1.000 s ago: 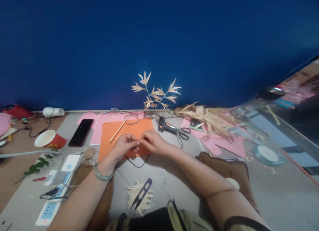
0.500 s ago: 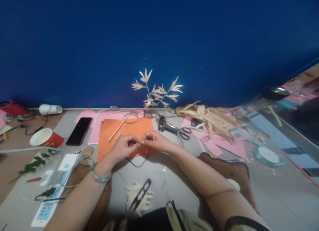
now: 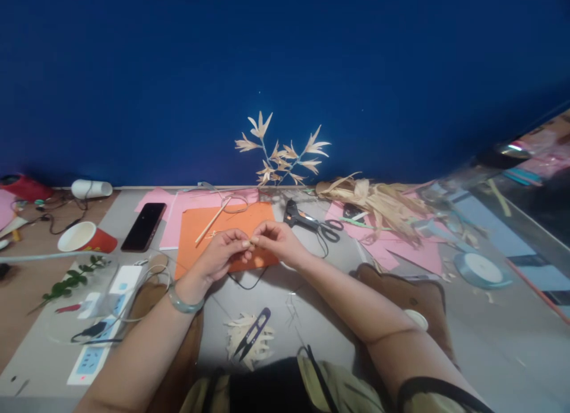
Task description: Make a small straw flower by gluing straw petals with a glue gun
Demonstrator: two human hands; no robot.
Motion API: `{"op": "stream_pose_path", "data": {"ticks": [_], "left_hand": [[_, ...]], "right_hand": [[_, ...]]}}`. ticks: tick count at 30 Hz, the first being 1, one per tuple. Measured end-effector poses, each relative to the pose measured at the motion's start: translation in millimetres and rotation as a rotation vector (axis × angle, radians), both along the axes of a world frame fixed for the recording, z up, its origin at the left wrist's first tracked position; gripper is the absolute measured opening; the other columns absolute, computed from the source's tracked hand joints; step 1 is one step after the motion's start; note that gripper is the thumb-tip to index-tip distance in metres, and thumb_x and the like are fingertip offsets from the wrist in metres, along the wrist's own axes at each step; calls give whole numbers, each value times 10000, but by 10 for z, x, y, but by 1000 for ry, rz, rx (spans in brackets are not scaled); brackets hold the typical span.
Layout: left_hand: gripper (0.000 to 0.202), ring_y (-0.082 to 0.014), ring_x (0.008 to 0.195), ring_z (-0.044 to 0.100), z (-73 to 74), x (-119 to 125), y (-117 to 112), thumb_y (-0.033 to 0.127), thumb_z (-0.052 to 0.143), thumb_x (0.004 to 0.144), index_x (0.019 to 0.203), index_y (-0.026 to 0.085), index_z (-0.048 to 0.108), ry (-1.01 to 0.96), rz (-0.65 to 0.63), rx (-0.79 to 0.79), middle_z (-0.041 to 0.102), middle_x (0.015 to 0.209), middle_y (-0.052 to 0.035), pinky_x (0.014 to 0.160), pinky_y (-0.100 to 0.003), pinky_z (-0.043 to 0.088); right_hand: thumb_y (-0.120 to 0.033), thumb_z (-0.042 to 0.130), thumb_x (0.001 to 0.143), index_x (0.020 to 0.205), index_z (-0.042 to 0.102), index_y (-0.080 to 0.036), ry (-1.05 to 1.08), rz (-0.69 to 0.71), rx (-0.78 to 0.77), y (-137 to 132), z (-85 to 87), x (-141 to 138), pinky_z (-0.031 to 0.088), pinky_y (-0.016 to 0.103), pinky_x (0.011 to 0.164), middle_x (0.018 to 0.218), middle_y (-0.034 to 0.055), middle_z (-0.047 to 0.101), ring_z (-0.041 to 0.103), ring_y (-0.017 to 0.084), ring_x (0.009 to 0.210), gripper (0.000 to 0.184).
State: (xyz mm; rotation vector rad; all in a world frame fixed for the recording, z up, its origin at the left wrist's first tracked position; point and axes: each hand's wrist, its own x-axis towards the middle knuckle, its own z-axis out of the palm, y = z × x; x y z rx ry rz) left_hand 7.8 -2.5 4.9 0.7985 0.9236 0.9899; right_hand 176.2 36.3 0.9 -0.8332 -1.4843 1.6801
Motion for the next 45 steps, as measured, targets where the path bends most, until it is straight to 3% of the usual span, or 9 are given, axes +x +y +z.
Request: {"op": "stream_pose_path", "data": {"ticks": [7, 14, 24, 34, 38, 45], "left_hand": [[213, -79, 494, 563, 16, -3, -3, 224, 787, 620, 691, 140, 604, -30, 50, -15, 645, 587, 8, 525, -202, 454], [212, -87, 522, 579, -40, 16, 6, 251, 767, 652, 720, 149, 595, -16, 100, 15, 640, 583, 13, 555, -212, 461], [209, -89, 536, 586, -149, 46, 10, 281, 748, 696, 758, 151, 596, 84, 210, 155, 640, 577, 20, 587, -218, 469], [324, -115, 534, 615, -103, 55, 10, 355, 751, 693, 903, 145, 623, 281, 300, 279, 656, 601, 10, 574, -242, 495], [244, -133, 558, 632, -122, 51, -8, 345, 729, 720, 832, 140, 659, 405, 322, 346, 672, 627, -17, 596, -261, 513], [113, -136, 658, 655, -176, 38, -59, 273, 665, 784, 805, 172, 713, 735, 404, 597, 720, 756, -37, 645, -238, 507]], "right_hand": [[-474, 716, 737, 744, 598, -158, 27, 18, -35, -25, 20, -27, 413, 220, 581, 639, -21, 612, 506, 83, 564, 336], [-459, 711, 750, 779, 605, -161, 15, -8, -1, -29, 3, -29, 461, 253, 672, 671, -3, 646, 576, 110, 635, 318], [-347, 642, 812, 758, 664, -153, -206, -168, 330, -45, -7, -40, 460, 257, 669, 725, 26, 678, 590, 131, 680, 202], [-270, 638, 817, 767, 676, -162, -225, -176, 505, -81, -14, -52, 436, 247, 627, 705, 22, 671, 558, 120, 630, 124], [-228, 588, 849, 780, 662, -157, -270, -212, 567, -78, -54, -56, 428, 258, 679, 726, 23, 675, 580, 128, 669, 123], [-202, 600, 853, 776, 650, -164, -348, -268, 694, -56, -116, -58, 390, 293, 756, 703, 6, 660, 585, 135, 685, 100]]}}
